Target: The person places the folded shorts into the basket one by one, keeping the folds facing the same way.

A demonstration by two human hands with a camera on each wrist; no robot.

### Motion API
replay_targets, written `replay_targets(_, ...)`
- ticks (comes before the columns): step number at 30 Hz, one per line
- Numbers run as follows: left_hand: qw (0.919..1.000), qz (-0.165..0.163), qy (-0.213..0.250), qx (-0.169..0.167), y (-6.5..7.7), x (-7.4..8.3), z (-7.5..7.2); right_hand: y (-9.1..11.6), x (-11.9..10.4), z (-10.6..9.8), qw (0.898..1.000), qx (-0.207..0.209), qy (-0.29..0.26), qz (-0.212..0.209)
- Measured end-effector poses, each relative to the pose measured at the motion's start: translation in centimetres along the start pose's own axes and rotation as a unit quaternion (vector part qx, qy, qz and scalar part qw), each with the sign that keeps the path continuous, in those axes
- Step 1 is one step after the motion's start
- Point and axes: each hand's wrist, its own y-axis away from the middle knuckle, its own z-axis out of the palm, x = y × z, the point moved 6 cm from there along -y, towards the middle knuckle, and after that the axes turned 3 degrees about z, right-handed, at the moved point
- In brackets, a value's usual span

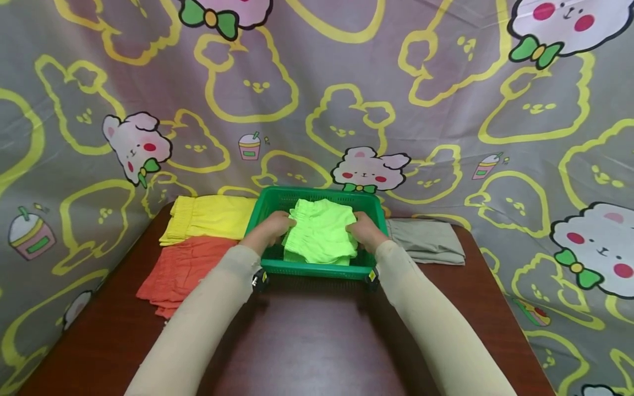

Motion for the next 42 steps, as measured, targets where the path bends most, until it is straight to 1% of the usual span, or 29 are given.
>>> replay_targets(6,1.0000,0.001,-0.001,0.002,0.0,0.4,0.0,-0.2,0.0,0.0,1.000,0.006,-0.003,-0.009)
replay_targets(11,0.9999,-0.001,-0.012,0.001,0.2,0.4,0.3,-0.4,0.3,0.1,1.000,0.009,0.014,-0.001)
replay_targets(16,0.9999,0.008,-0.013,0.006,0.3,0.6,0.6,-0.6,0.5,0.2,0.999,0.006,0.032,0.013)
replay_targets(18,0.9997,0.008,-0.022,0.008,0.2,0.5,0.6,-0.7,0.6,0.2,0.999,0.003,0.038,0.015)
replay_targets(21,0.9987,0.002,-0.050,0.009,0.2,0.4,0.6,-0.7,0.7,0.3,0.999,-0.005,0.048,0.017)
replay_targets(23,0.9981,0.003,-0.061,0.007,0.2,0.2,0.6,-0.7,0.7,0.3,0.998,-0.012,0.054,0.018)
replay_targets(29,0.9991,0.017,-0.038,0.007,0.4,0.2,1.0,-0.6,0.8,0.4,0.997,-0.026,0.066,0.018)
replay_targets(31,0.9992,0.010,-0.039,0.006,0.3,0.1,1.0,-0.7,0.9,0.4,0.997,-0.032,0.069,0.022)
replay_targets(32,0.9990,0.014,-0.042,0.003,-0.3,-0.4,1.0,-0.7,0.9,0.5,0.997,-0.035,0.071,0.024)
replay_targets(35,0.9985,0.005,-0.054,0.000,-0.7,-0.7,1.0,-0.6,0.9,0.5,0.996,-0.041,0.076,0.027)
replay_targets(38,0.9975,0.008,-0.070,0.006,-0.7,-0.7,0.9,-0.6,0.8,0.5,0.993,-0.034,0.107,0.019)
replay_targets(39,0.9973,0.003,-0.072,0.013,0.0,-0.3,0.9,-0.6,0.7,0.5,0.992,-0.030,0.121,0.017)
replay_targets(42,0.9959,0.011,-0.085,0.029,0.2,0.0,0.6,-0.9,0.5,0.5,0.984,-0.014,0.177,0.009)
